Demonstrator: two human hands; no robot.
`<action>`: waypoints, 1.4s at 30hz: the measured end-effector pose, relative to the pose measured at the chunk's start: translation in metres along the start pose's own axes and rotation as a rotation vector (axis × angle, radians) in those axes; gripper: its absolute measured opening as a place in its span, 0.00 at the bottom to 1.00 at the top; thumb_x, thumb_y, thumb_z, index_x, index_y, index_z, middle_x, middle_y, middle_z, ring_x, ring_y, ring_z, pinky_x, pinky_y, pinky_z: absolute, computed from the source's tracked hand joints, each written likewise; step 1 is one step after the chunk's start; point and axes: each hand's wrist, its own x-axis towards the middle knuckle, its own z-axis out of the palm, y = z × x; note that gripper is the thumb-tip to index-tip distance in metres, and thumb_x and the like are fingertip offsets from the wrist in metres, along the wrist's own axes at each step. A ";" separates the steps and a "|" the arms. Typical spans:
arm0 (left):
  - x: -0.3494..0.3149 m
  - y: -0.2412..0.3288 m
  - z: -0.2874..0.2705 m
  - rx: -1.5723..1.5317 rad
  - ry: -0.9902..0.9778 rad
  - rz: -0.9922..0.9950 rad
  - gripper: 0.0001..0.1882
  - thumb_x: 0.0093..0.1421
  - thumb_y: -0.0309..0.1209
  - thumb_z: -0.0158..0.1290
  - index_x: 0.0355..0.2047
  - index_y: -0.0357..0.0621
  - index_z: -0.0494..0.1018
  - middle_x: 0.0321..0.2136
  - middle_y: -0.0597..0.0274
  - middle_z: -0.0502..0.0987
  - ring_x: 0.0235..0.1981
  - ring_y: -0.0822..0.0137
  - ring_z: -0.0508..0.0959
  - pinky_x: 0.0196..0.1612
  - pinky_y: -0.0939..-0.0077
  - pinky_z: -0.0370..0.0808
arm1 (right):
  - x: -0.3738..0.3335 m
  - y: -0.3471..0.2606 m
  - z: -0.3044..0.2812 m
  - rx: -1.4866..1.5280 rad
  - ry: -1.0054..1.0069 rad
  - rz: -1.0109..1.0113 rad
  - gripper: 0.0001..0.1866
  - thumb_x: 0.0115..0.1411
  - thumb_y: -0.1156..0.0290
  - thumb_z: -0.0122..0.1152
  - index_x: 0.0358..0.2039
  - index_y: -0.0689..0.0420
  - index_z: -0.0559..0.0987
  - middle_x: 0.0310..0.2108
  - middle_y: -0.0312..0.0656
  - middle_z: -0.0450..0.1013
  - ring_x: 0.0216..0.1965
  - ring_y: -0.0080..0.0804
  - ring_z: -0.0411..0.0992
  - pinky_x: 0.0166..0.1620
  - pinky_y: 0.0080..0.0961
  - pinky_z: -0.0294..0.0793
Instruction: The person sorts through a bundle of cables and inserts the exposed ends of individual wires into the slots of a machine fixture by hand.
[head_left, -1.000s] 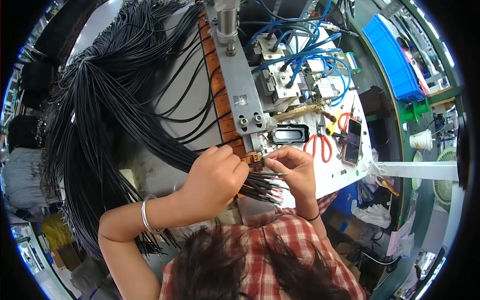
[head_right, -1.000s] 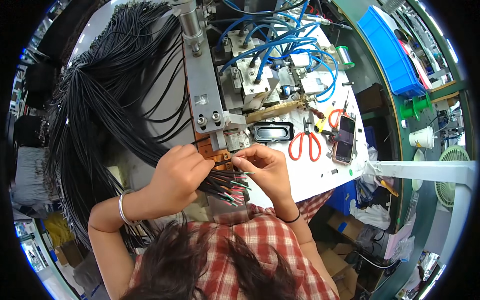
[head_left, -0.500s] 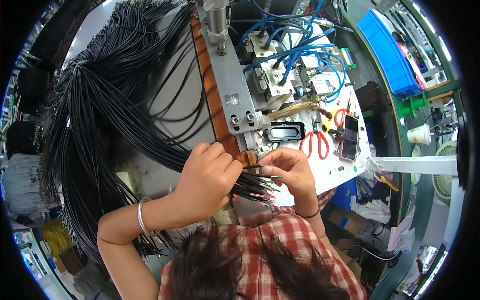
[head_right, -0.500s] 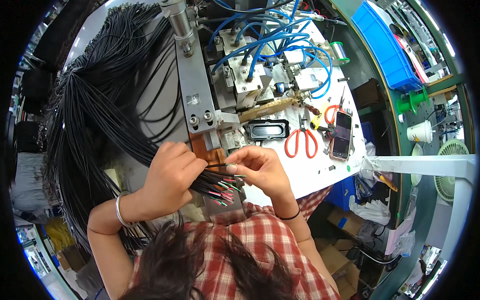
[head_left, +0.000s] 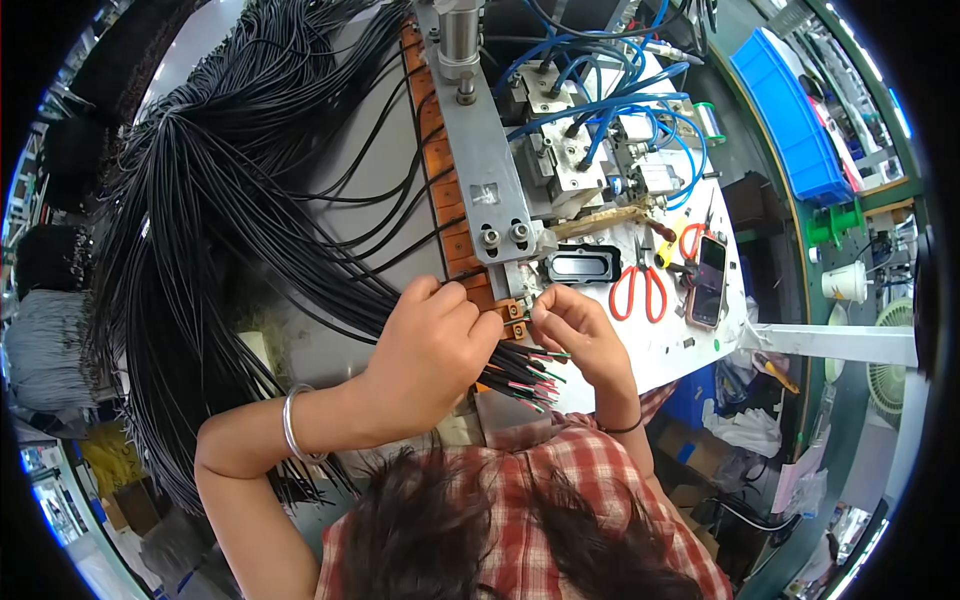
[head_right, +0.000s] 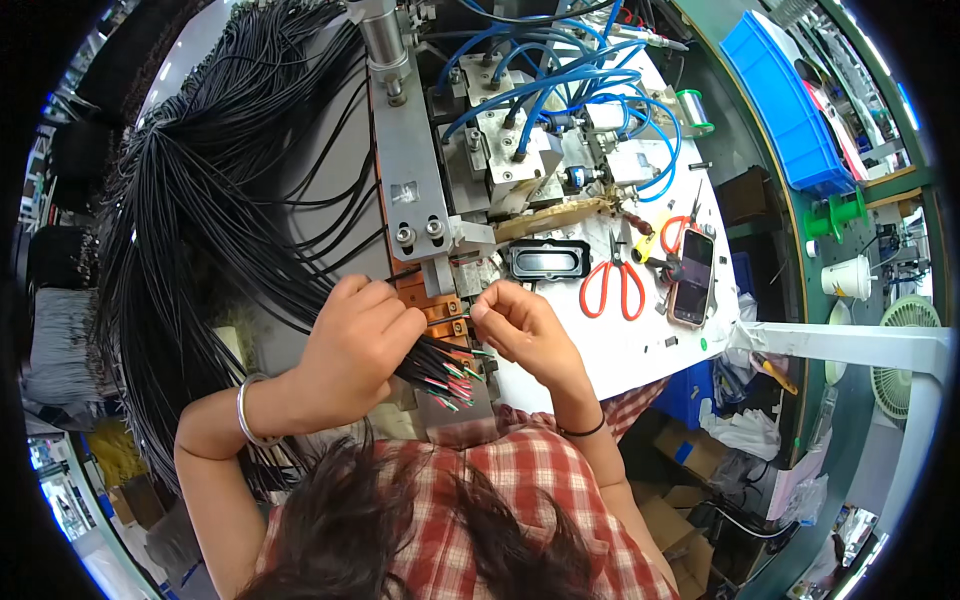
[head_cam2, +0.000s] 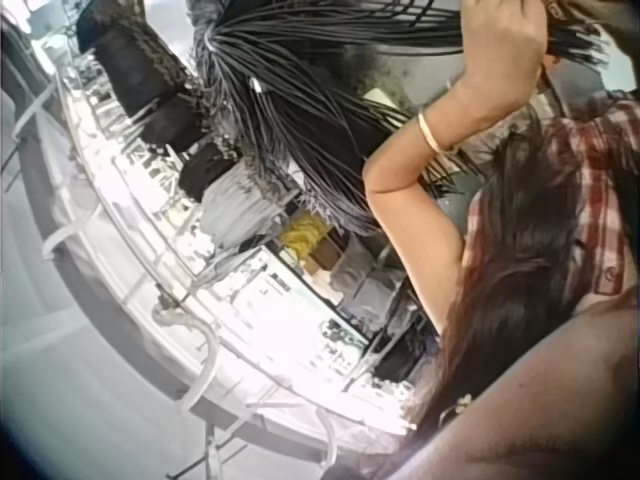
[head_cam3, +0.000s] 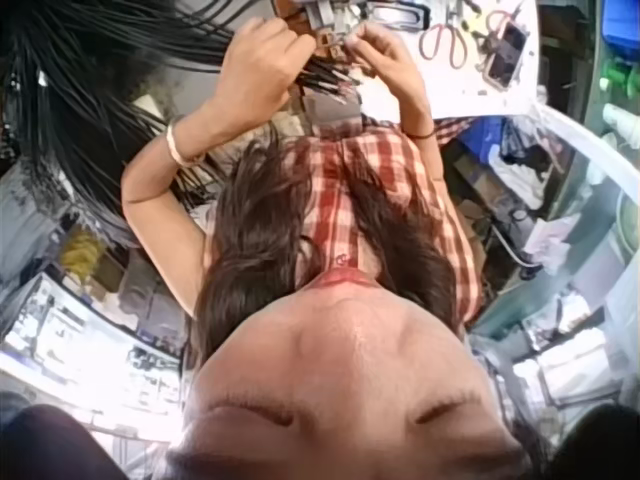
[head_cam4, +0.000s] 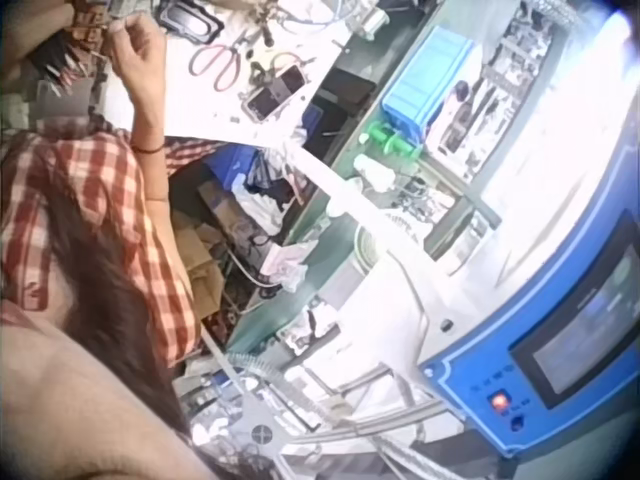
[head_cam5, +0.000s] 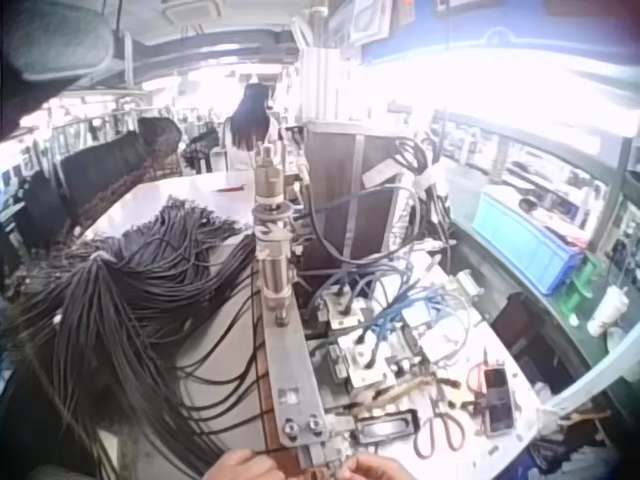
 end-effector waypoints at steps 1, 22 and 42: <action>-0.001 0.001 0.000 -0.003 -0.020 -0.005 0.16 0.29 0.20 0.54 0.24 0.42 0.67 0.23 0.60 0.66 0.31 0.59 0.68 0.36 0.67 0.63 | 0.001 -0.002 -0.004 -0.009 -0.055 0.037 0.07 0.61 0.69 0.56 0.28 0.58 0.71 0.18 0.27 0.66 0.17 0.09 0.57 0.18 0.10 0.53; 0.000 -0.002 -0.004 -0.058 -0.019 0.028 0.10 0.36 0.22 0.54 0.22 0.41 0.66 0.21 0.60 0.67 0.29 0.61 0.67 0.32 0.70 0.64 | -0.017 -0.012 0.017 0.027 0.177 -0.211 0.03 0.53 0.82 0.61 0.30 0.65 0.78 0.21 0.36 0.74 0.16 0.13 0.64 0.18 0.09 0.58; 0.003 -0.001 -0.006 -0.074 0.035 0.038 0.10 0.35 0.21 0.55 0.21 0.41 0.67 0.22 0.60 0.66 0.29 0.61 0.67 0.31 0.71 0.64 | -0.016 -0.013 0.010 0.123 0.037 -0.102 0.03 0.52 0.80 0.61 0.26 0.64 0.75 0.22 0.40 0.74 0.16 0.15 0.66 0.16 0.11 0.62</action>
